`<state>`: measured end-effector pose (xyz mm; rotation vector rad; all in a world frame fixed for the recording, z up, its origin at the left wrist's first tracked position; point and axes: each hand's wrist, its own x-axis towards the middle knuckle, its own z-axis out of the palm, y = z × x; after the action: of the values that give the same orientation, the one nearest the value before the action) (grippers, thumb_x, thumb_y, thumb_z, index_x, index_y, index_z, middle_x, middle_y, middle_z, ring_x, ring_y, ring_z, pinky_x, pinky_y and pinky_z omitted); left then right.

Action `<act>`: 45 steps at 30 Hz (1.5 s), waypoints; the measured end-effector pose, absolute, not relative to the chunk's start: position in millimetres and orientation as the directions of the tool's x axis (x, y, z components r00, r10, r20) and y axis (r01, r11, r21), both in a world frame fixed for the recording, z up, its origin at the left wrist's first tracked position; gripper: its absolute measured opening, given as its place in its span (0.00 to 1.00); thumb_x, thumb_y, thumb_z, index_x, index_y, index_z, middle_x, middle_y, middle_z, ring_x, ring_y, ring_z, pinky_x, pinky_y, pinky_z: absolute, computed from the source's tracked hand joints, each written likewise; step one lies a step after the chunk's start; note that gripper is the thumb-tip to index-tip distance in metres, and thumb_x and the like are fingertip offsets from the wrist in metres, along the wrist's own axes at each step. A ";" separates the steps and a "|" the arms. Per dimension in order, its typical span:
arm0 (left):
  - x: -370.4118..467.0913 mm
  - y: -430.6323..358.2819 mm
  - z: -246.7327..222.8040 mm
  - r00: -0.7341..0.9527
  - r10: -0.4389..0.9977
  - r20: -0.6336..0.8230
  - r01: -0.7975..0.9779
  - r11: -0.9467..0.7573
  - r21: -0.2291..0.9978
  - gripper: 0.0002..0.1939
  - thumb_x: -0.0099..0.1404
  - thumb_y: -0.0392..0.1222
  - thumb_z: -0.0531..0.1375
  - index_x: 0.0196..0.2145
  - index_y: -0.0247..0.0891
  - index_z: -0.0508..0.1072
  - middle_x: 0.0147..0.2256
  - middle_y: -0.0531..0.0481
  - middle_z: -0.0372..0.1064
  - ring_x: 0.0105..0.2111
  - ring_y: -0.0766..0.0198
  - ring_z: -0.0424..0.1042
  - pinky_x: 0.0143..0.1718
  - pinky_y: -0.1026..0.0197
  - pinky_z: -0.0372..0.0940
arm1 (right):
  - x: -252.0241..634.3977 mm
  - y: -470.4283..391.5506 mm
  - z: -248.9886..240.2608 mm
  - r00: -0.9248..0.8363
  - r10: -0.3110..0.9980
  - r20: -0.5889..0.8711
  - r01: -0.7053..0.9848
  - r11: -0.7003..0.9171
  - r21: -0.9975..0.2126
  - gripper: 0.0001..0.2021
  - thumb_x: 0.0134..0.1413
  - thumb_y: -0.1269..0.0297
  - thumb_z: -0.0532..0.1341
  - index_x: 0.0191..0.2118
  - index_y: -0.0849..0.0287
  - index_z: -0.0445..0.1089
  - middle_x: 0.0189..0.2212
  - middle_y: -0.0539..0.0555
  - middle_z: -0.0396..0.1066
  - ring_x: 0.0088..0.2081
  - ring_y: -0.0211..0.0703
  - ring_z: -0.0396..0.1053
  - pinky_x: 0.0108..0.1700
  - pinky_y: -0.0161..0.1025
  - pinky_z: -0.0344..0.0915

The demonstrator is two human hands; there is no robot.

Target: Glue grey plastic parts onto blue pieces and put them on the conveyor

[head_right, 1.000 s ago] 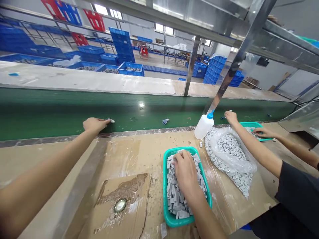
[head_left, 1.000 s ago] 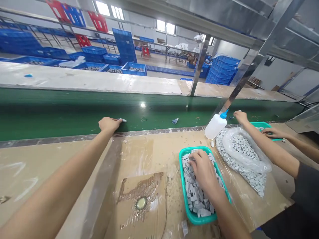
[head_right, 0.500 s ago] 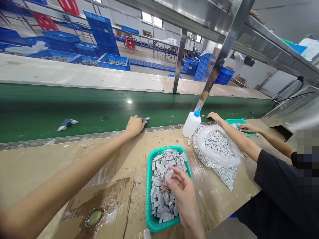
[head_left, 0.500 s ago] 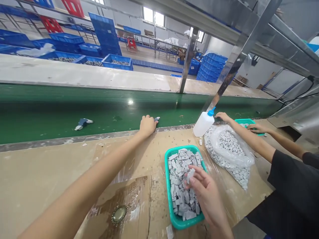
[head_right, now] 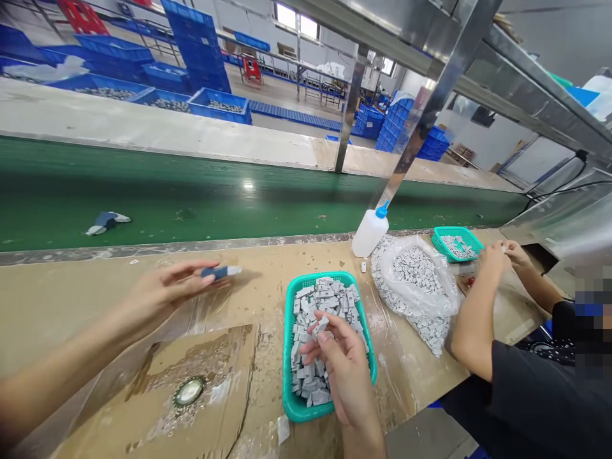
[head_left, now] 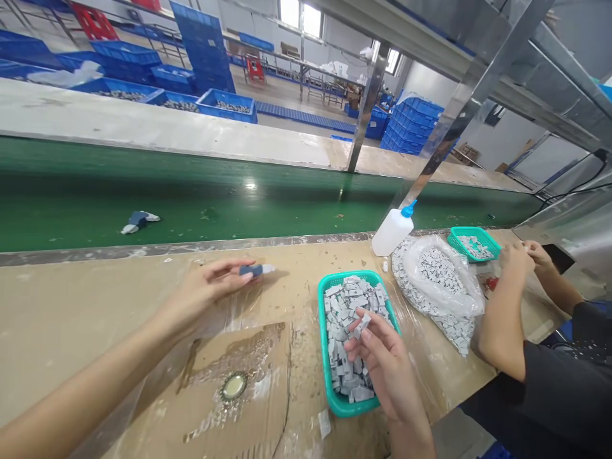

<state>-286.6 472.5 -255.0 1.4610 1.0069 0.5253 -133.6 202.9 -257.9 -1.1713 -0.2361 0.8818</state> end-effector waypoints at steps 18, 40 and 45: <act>-392.3 403.8 -279.3 0.641 0.608 -0.468 -0.130 0.687 0.715 0.20 0.39 0.40 0.78 0.32 0.38 0.81 0.33 0.48 0.80 0.37 0.57 0.80 0.49 0.57 0.71 | -201.9 227.6 -274.5 0.540 0.821 -0.186 -0.220 -0.076 -0.973 0.13 0.51 0.56 0.72 0.43 0.52 0.81 0.34 0.53 0.76 0.30 0.39 0.73 0.33 0.35 0.73; -400.6 416.4 -298.1 0.774 0.570 -0.276 -0.245 0.671 0.700 0.09 0.52 0.37 0.73 0.31 0.32 0.80 0.29 0.47 0.79 0.29 0.66 0.76 0.32 0.66 0.70 | -244.8 253.1 -316.4 0.194 0.853 0.485 0.817 0.133 -0.561 0.20 0.57 0.80 0.66 0.51 0.52 0.76 0.35 0.52 0.76 0.34 0.38 0.73 0.33 0.38 0.71; -402.5 410.9 -289.1 0.735 0.592 -0.329 -0.212 0.662 0.719 0.03 0.56 0.34 0.69 0.30 0.33 0.81 0.29 0.50 0.79 0.28 0.69 0.75 0.32 0.69 0.68 | -245.8 252.8 -315.6 0.172 0.867 0.468 0.826 0.131 -0.548 0.20 0.56 0.81 0.66 0.51 0.52 0.76 0.35 0.52 0.76 0.34 0.38 0.73 0.33 0.38 0.71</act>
<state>-402.5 410.9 -289.1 0.7102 0.5871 0.4849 -245.8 252.8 -315.6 -1.6735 -1.6332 0.0660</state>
